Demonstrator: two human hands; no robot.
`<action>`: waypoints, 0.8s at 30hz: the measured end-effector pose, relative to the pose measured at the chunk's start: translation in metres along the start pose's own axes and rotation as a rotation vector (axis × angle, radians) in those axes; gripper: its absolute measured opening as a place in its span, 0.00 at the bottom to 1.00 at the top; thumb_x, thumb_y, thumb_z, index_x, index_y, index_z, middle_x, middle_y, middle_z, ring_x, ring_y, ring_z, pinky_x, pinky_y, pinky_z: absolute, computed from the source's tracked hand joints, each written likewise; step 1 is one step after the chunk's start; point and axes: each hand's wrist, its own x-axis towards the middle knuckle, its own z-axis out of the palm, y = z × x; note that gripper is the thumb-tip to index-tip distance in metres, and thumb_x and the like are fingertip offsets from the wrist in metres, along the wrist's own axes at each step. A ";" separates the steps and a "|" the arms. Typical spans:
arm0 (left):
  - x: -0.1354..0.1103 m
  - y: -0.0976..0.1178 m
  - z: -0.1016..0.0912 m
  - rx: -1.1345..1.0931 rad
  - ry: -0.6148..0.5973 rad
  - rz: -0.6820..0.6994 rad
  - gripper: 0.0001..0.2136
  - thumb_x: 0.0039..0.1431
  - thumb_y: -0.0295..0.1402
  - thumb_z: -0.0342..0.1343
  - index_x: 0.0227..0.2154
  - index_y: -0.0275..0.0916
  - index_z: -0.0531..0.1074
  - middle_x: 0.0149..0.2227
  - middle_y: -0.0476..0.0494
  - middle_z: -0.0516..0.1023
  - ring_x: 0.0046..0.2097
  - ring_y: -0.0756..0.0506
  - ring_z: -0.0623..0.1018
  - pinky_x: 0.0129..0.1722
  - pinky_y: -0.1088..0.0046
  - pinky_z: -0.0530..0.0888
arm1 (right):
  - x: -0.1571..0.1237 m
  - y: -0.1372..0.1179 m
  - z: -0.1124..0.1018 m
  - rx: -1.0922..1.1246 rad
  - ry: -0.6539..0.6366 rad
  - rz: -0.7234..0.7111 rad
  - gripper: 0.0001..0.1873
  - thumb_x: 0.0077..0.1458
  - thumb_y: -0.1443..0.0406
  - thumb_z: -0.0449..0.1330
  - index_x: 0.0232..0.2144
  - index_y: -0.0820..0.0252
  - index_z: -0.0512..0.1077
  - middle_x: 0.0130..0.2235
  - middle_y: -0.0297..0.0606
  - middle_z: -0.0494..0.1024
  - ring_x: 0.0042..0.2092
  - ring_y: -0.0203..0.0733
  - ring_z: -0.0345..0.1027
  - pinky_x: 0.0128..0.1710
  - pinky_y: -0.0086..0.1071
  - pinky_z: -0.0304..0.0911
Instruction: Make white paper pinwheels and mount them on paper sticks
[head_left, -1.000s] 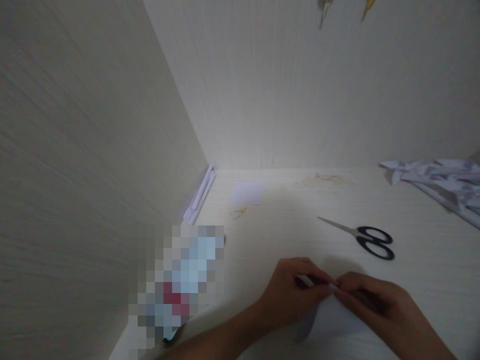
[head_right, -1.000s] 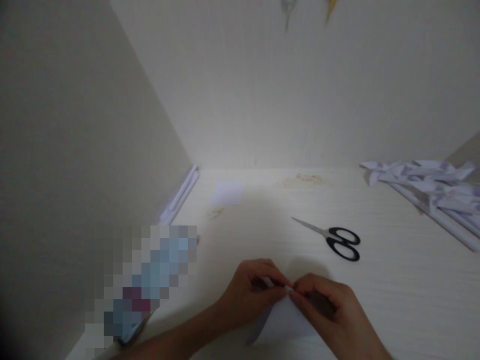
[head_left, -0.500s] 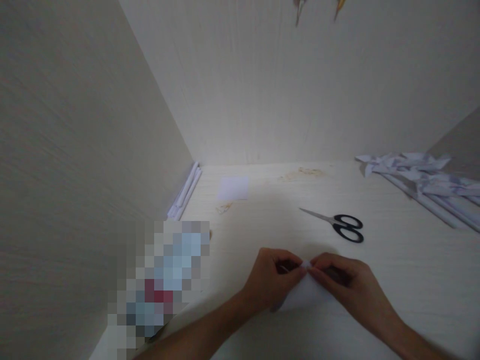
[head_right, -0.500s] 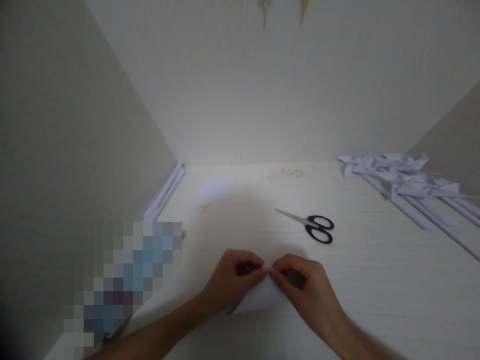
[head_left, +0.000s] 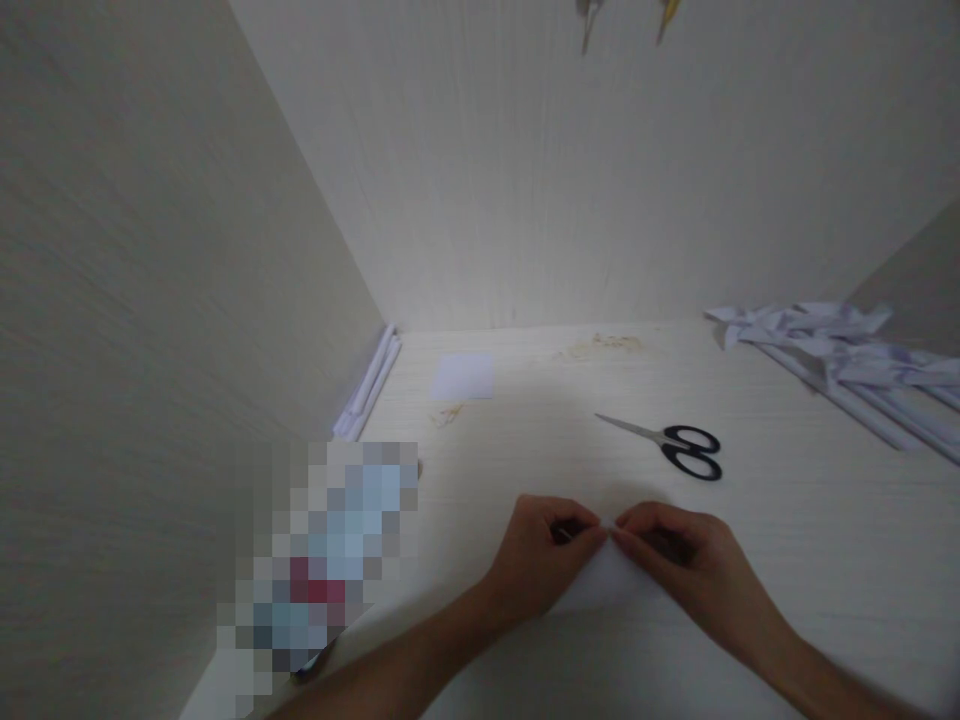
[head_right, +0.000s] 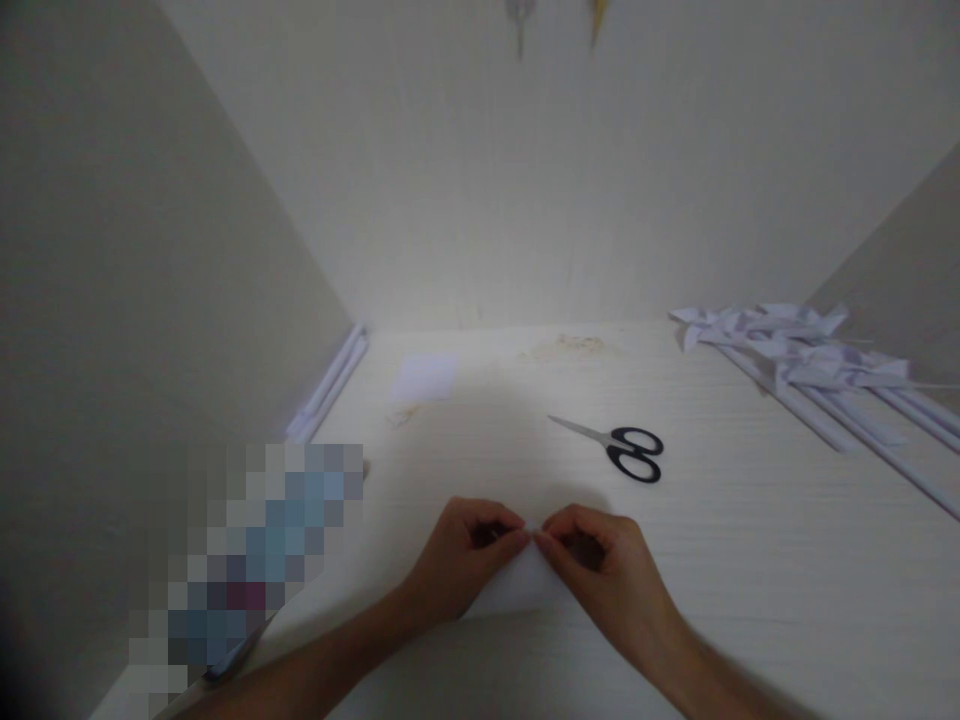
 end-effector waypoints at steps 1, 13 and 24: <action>0.000 0.000 0.000 0.014 0.004 0.008 0.08 0.45 0.32 0.53 0.22 0.33 0.74 0.21 0.47 0.74 0.23 0.53 0.69 0.24 0.79 0.65 | 0.001 0.000 0.000 0.007 -0.007 0.014 0.13 0.46 0.57 0.55 0.21 0.61 0.69 0.23 0.36 0.73 0.25 0.36 0.65 0.24 0.27 0.61; 0.001 -0.001 -0.001 0.179 0.023 0.082 0.07 0.48 0.29 0.52 0.24 0.33 0.73 0.24 0.46 0.75 0.26 0.51 0.72 0.26 0.78 0.69 | 0.011 -0.001 -0.011 -0.067 -0.186 0.016 0.12 0.47 0.61 0.52 0.17 0.61 0.63 0.19 0.30 0.62 0.23 0.33 0.55 0.22 0.27 0.51; -0.033 0.002 0.018 1.125 -0.025 0.770 0.24 0.57 0.36 0.41 0.52 0.22 0.55 0.55 0.30 0.58 0.57 0.39 0.56 0.55 0.67 0.58 | 0.039 0.011 -0.005 -0.305 -0.025 -0.113 0.07 0.43 0.68 0.50 0.17 0.61 0.61 0.19 0.32 0.63 0.23 0.36 0.56 0.23 0.28 0.51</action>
